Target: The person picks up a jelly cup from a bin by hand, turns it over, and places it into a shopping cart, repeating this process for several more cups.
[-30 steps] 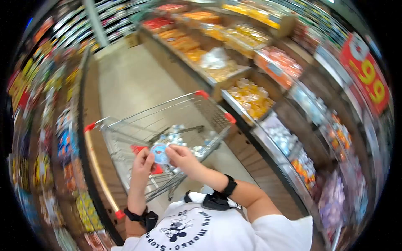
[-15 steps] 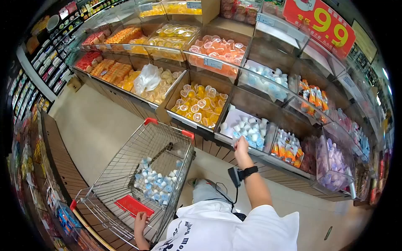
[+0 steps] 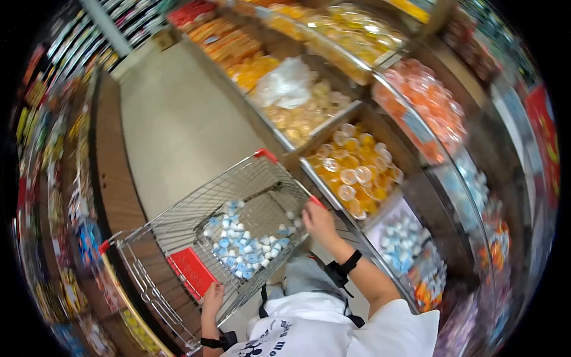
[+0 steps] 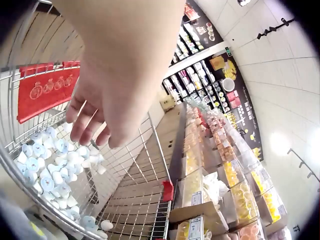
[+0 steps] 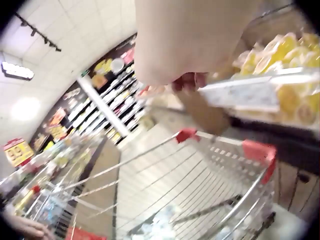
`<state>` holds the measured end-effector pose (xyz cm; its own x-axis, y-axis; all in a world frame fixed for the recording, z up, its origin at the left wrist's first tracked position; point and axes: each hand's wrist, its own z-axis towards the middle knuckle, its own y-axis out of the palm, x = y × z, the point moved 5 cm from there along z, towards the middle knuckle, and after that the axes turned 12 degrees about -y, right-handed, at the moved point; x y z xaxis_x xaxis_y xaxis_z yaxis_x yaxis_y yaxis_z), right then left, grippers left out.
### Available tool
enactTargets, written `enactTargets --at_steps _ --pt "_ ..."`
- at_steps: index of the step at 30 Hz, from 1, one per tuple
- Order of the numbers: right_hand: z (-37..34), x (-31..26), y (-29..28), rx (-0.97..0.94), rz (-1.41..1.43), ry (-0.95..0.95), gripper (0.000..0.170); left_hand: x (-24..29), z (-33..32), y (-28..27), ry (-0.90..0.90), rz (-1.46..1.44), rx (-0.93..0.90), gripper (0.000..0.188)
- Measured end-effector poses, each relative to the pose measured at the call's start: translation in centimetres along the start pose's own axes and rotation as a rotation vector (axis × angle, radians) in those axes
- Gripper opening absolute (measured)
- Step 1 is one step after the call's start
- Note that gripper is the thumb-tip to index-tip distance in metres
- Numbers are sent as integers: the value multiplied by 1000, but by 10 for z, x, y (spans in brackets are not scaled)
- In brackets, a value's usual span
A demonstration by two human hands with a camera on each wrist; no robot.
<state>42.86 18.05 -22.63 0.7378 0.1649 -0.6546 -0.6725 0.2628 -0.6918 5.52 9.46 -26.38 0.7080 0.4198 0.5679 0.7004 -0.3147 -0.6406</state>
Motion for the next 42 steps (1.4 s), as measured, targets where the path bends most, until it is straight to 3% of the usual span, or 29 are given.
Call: enactTargets --at_steps 3,5,9,13,15,17,21,23,26,30,32,34,35,37,38,39,42 --pt "14 15 113 -560 155 78 18 -27 -4 24 -163 -15 -14 18" --pt "8 37 188 -875 179 168 21 -40 -14 34 -165 1 57 17" --pt "21 62 292 -964 162 140 25 -78 -26 46 -206 105 281 16" --pt "52 79 373 -853 -28 136 29 -63 -22 37 -307 274 471 14" --pt "67 86 404 -861 -28 315 28 -65 -20 40 -365 307 499 14" --pt "69 93 427 -784 12 373 31 -65 -19 41 -435 281 485 16" --pt "53 145 488 -800 106 612 35 -69 -14 40 -404 314 571 17" --pt "53 151 500 -808 36 627 37 -68 -13 39 -428 304 543 17" --pt "52 157 512 -819 -55 441 40 -75 -12 40 -480 286 468 18" --pt "35 187 537 -783 24 313 28 -74 -13 42 -490 272 454 19" --pt "33 166 518 -683 214 232 24 -71 -11 39 -483 279 471 18" --pt "31 138 492 -779 362 449 18 -75 -14 41 -500 265 431 14" --pt "29 115 476 -787 703 547 16 -76 -14 41 -506 258 414 12" --pt "16 85 453 -821 824 590 21 -77 -12 39 -574 141 368 10" --pt "19 59 432 -847 985 510 22 -79 -12 38 -608 81 344 9" --pt "18 32 409 -880 1041 573 23 -92 -10 45 -573 -111 293 8" --pt "29 -47 340 -1066 1141 482 22 -61 18 10 -476 -342 288 10"
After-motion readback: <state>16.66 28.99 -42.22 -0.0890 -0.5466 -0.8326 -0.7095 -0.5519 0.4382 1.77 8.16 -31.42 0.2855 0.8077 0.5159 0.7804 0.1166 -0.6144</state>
